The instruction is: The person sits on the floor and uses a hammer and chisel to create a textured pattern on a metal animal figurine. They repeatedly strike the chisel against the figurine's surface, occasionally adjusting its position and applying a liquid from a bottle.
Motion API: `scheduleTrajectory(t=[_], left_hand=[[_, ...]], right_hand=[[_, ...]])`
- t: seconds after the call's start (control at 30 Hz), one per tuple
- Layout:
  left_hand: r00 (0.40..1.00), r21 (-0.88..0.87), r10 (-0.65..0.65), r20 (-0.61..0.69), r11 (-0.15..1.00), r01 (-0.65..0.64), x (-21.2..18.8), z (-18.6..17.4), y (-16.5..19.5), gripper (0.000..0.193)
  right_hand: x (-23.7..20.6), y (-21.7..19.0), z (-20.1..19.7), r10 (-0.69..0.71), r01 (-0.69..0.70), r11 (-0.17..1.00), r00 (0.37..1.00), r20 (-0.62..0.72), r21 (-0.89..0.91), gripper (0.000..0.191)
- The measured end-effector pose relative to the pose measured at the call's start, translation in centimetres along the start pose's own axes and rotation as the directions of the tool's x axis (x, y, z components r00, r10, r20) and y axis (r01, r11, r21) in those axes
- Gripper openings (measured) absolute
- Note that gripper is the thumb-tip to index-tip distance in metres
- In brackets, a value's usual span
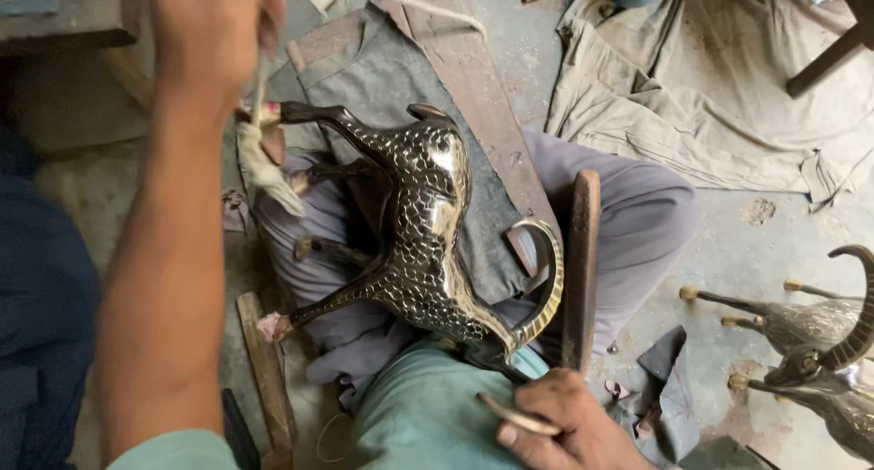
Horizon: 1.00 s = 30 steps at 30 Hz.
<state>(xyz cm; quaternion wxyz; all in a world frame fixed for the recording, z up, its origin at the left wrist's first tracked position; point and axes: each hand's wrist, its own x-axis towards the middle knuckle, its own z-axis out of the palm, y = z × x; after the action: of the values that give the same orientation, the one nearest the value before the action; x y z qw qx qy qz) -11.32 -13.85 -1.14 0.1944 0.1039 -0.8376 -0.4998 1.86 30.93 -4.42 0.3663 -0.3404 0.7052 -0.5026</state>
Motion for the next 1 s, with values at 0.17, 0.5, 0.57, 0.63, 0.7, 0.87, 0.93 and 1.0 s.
scheduleTrajectory(t=[0.17, 0.5, 0.57, 0.63, 0.7, 0.87, 0.93, 1.0], left_hand=[[0.85, 0.285, 0.26, 0.457, 0.863, -0.417, -10.4, -2.9, 7.7, 0.021], [0.955, 0.724, -0.292, -0.047, 0.649, 0.234, -19.5, -8.8, -0.3, 0.023], [0.876, 0.389, -0.48, -0.043, 0.8, 0.458, -23.3, -6.8, -2.6, 0.027], [0.914, 0.385, -0.338, -0.225, 0.831, 0.402, -26.7, -4.0, -4.8, 0.026], [0.741, 0.161, -0.391, -0.545, 0.819, 0.551, -29.6, -0.6, -6.8, 0.029], [0.639, 0.514, -0.723, -0.263, 0.455, 0.727, -34.8, 5.6, -8.6, 0.026], [0.507, 0.532, -0.861, -0.036, 0.413, 0.739, -36.1, 6.9, -8.7, 0.026], [0.467, 0.581, -0.883, 0.032, 0.397, 0.711, -36.5, 7.2, -8.7, 0.026]], right_hand=[[0.0, -0.2, -1.4, -0.035, 0.022, 0.999, 0.915, -0.401, -0.036, 0.031], [4.9, -1.6, -1.6, 0.067, 0.224, 0.902, 0.771, -0.633, 0.368, 0.035], [5.6, -0.6, -1.0, -0.007, 0.28, 0.899, 0.779, -0.628, 0.338, 0.034], [5.7, 0.3, -0.8, -0.051, 0.312, 0.887, 0.798, -0.6, 0.34, 0.037], [5.3, 0.8, -1.0, -0.022, 0.316, 0.861, 0.805, -0.593, 0.398, 0.041], [2.7, 0.7, -3.9, -0.094, 0.181, 0.972, 0.887, -0.452, 0.153, 0.033], [1.1, 1.4, -6.0, -0.072, 0.114, 0.993, 0.811, -0.581, 0.036, 0.034], [-1.1, 2.8, -8.3, -0.087, 0.096, 0.995, 0.675, -0.732, -0.029, 0.038]])
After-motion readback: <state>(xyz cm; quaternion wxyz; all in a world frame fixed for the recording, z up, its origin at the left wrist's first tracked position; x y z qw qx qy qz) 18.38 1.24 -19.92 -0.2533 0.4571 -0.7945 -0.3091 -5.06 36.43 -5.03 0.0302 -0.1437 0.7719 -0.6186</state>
